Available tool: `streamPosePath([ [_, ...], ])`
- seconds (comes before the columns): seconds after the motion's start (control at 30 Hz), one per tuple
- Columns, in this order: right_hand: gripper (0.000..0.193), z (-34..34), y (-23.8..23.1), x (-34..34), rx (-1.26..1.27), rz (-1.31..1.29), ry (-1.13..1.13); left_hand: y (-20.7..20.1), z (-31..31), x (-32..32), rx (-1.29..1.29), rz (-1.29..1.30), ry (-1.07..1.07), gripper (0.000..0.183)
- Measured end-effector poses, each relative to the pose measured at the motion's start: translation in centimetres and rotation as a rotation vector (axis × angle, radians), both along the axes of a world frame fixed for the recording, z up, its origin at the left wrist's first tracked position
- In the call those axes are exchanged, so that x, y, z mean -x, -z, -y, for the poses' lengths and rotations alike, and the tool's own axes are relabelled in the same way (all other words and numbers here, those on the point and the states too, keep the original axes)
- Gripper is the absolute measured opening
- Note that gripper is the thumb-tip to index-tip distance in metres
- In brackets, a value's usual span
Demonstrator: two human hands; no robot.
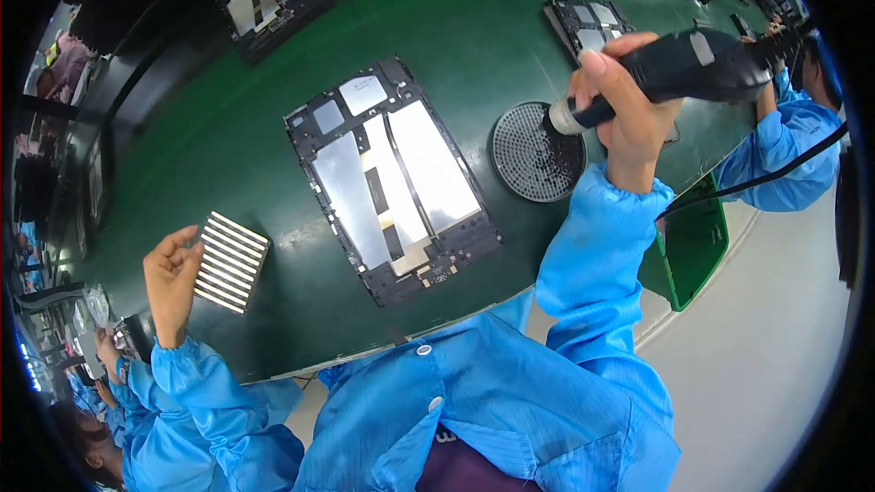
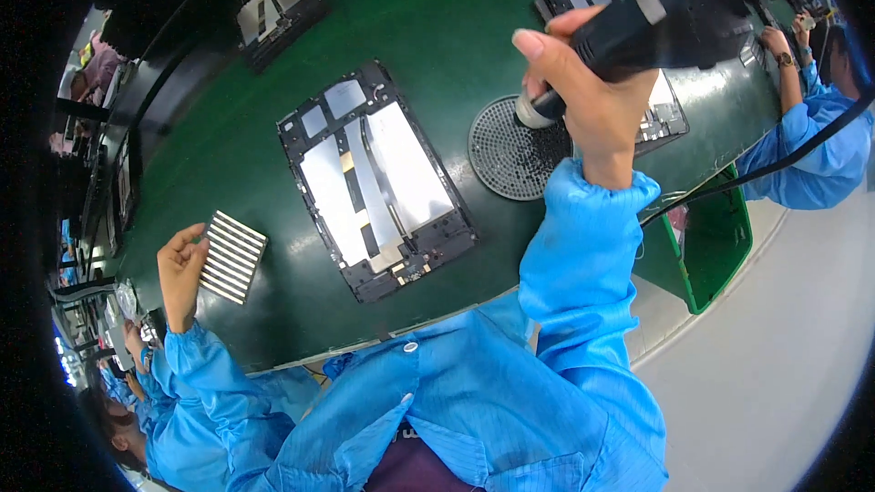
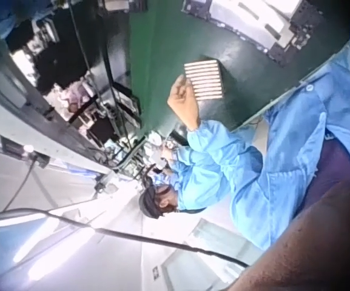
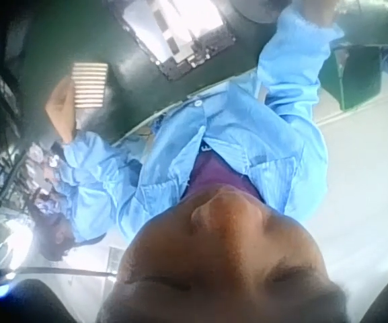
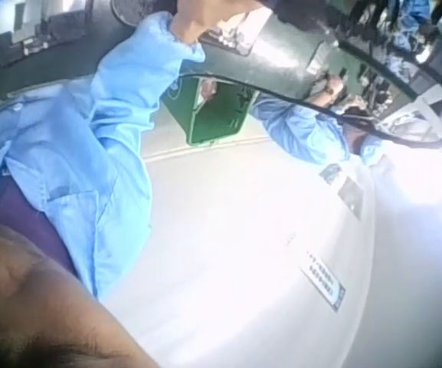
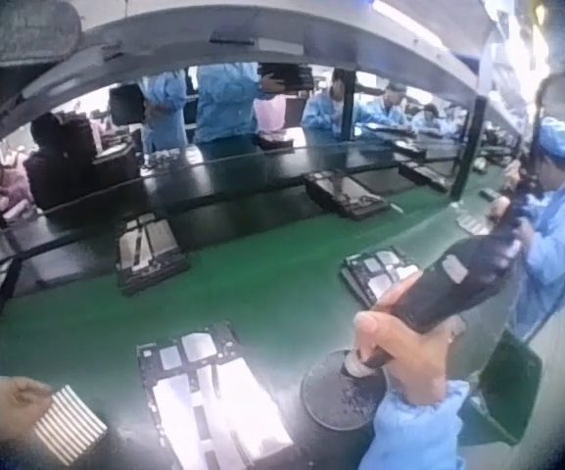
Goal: Fastening screws into tablet components using an electric screwdriver on an assembly line.
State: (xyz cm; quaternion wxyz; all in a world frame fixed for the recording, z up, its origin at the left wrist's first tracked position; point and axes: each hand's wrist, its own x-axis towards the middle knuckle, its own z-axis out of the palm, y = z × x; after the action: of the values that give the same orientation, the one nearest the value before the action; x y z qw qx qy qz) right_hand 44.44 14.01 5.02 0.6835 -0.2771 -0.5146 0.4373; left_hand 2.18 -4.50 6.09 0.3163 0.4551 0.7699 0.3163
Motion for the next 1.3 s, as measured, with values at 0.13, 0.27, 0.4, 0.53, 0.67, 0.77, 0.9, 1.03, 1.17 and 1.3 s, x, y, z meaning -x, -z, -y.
streamPosePath([
  [0.13,0.025,-0.9,1.1,0.3,0.002,0.049,0.045,-0.5,-0.4,-0.6,0.014,0.215,0.005,0.033],
  [0.27,0.024,-1.4,1.7,-0.2,-0.016,0.053,0.029,-0.1,0.4,0.6,-0.011,0.235,0.017,0.025],
  [0.4,0.024,-2.0,1.9,0.8,-0.028,0.078,0.011,-1.6,1.9,1.9,0.151,0.392,0.011,0.026],
  [0.53,0.023,-2.0,2.1,0.6,-0.018,0.072,0.017,-3.1,2.1,1.5,0.169,0.594,0.277,0.050],
  [0.67,0.022,-2.0,2.2,0.4,-0.008,0.063,0.007,-3.8,1.6,0.8,0.195,0.513,0.323,0.049],
  [0.77,0.022,-2.1,2.2,0.7,-0.002,0.068,-0.002,-3.6,1.1,1.3,0.311,0.209,0.079,0.030],
  [0.9,0.023,-2.0,1.9,2.1,0.047,0.065,-0.006,-5.2,-0.5,0.3,0.376,0.006,0.029,0.011],
  [1.03,0.025,-1.5,1.8,1.4,0.145,0.096,0.051,-4.2,-4.7,0.0,0.317,-0.051,0.447,0.023],
  [1.17,0.015,-1.1,0.8,-2.3,-0.074,0.165,-0.101,-1.5,-8.2,-1.7,0.491,-0.066,0.367,0.025],
  [1.3,0.017,-0.3,-1.0,1.2,-0.178,0.211,-0.165,-0.6,-6.6,-0.2,0.389,-0.239,0.253,0.022],
])
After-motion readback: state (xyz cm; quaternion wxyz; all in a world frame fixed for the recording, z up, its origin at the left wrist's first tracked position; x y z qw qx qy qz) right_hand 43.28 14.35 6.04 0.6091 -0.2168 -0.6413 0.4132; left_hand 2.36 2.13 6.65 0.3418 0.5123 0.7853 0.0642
